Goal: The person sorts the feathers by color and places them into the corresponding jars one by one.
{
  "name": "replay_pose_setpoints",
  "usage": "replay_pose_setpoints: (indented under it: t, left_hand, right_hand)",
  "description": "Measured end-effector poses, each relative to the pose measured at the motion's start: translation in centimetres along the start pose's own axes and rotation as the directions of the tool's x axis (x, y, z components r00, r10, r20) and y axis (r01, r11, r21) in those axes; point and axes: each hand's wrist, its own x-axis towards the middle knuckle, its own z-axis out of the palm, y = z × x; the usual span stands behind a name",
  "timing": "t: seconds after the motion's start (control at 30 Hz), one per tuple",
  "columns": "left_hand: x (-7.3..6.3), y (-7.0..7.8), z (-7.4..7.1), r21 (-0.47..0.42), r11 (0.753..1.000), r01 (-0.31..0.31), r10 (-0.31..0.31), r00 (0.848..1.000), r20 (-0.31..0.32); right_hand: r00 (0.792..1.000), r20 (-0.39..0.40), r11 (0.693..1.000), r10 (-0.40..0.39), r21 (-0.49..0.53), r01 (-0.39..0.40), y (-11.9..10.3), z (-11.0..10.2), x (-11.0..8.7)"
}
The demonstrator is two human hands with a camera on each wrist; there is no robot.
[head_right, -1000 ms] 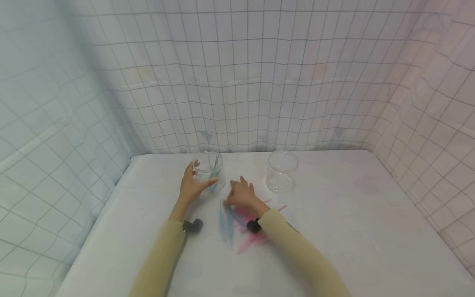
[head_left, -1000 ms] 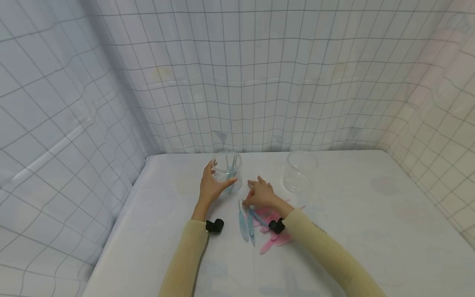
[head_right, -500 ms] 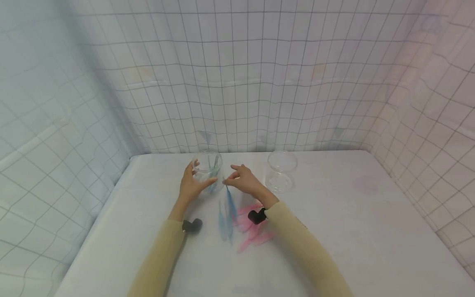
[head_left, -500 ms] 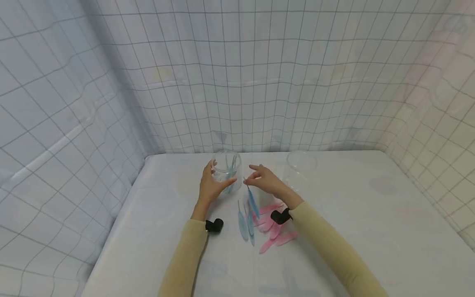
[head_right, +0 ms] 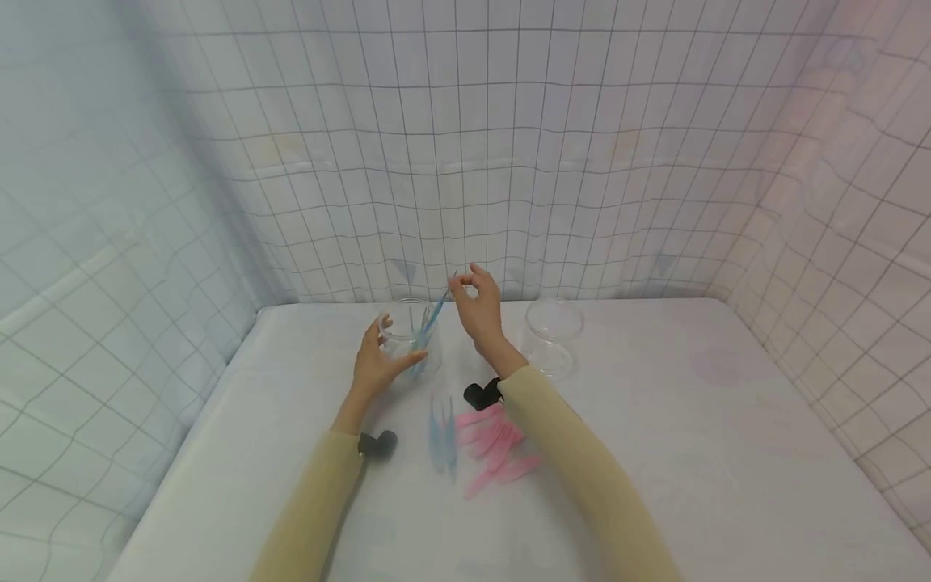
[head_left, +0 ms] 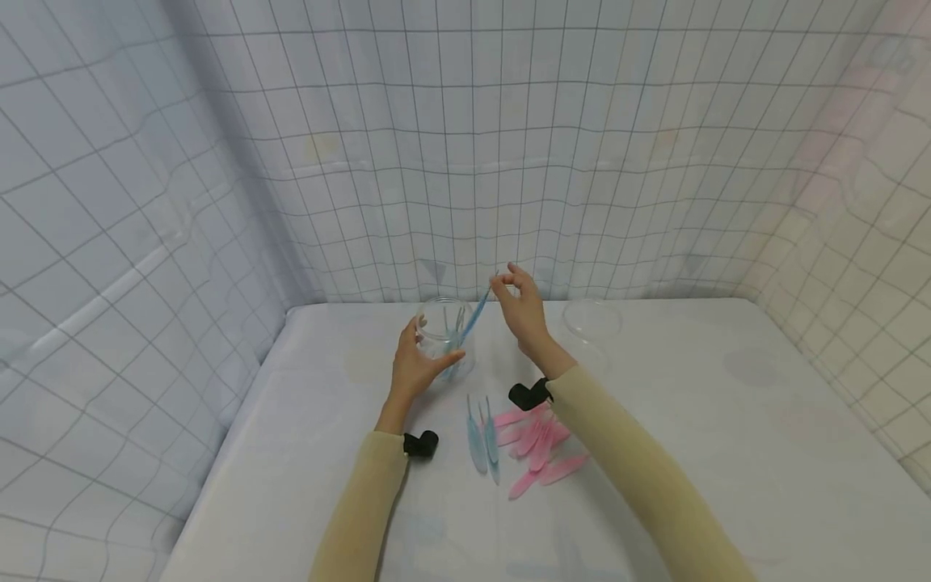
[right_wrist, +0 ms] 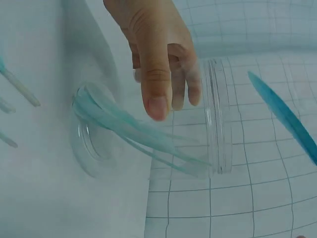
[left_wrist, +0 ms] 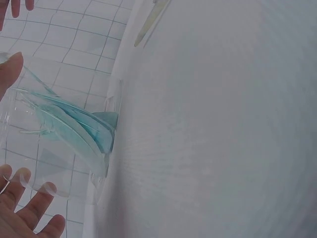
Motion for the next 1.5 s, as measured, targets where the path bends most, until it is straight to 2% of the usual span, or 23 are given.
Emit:
replay_pose_setpoints:
  t: [0.1, 0.23, 0.3, 0.4, 0.53, 0.67, 0.8, 0.97, 1.1, 1.3, 1.37, 1.5]
  left_hand:
    - [-0.1, 0.0, 0.0, 0.000, 1.000, 0.001, -0.001, 1.000, -0.003]
    - [-0.1, 0.0, 0.1, 0.003, 1.000, 0.003, -0.003, 1.000, -0.007]
    - [-0.1, 0.0, 0.2, 0.002, 1.000, 0.002, -0.002, 1.000, -0.005]
    - [0.0, -0.1, 0.4, 0.001, 1.000, 0.005, -0.005, 1.000, -0.002]
    - [0.0, -0.2, 0.5, 0.006, 1.000, 0.001, -0.001, 1.000, 0.004]
    - [0.0, 0.0, 0.4, 0.011, 1.000, -0.004, 0.004, 1.000, 0.006]
    - [0.1, 0.1, 0.4, 0.021, 1.000, -0.013, 0.013, 1.000, -0.004]
    - [0.2, 0.0, 0.2, 0.014, 1.000, -0.021, 0.021, 1.000, -0.006]
    - [0.2, -0.1, 0.2, 0.003, 1.000, -0.020, 0.020, 1.000, -0.006]
    - [0.1, -0.2, 0.2, 0.018, 1.000, -0.006, 0.006, 1.000, 0.001]
    - [0.0, -0.2, 0.3, 0.021, 1.000, 0.002, -0.002, 1.000, 0.000]
    - [0.0, -0.3, 0.4, 0.024, 1.000, 0.010, -0.010, 1.000, -0.001]
  right_hand:
    - [0.993, -0.094, 0.996, -0.066, 0.051, 0.071, -0.3, 0.9, 0.4]
    - [0.982, -0.135, 0.989, -0.130, 0.045, 0.138, 0.1, 1.9, 0.8]
    - [0.986, -0.112, 0.992, -0.127, -0.006, 0.127, 0.6, 2.2, 0.9]
    - [0.996, -0.024, 0.988, -0.086, -0.131, 0.082, 1.3, 2.4, 0.7]
    - [0.997, 0.082, 0.956, -0.007, -0.293, 0.031, 2.4, 2.0, 0.1]
    - [0.994, 0.113, 0.920, 0.002, -0.389, 0.043, 3.6, 1.2, -0.8]
    - [0.978, 0.205, 0.845, 0.027, -0.527, 0.087, 4.4, 0.1, -2.1]
    - [0.927, 0.359, 0.724, 0.107, -0.667, 0.175, 5.4, -1.0, -3.6]
    - [0.895, 0.415, 0.642, 0.164, -0.734, 0.222, 6.4, -1.1, -4.4]
    - [0.860, 0.451, 0.557, 0.238, -0.789, 0.260, 7.1, -0.5, -5.5]
    - [0.853, 0.457, 0.541, 0.253, -0.798, 0.267, 7.0, -0.3, -5.9]
    - [0.853, 0.456, 0.518, 0.252, -0.808, 0.279, 6.7, -0.1, -6.4]
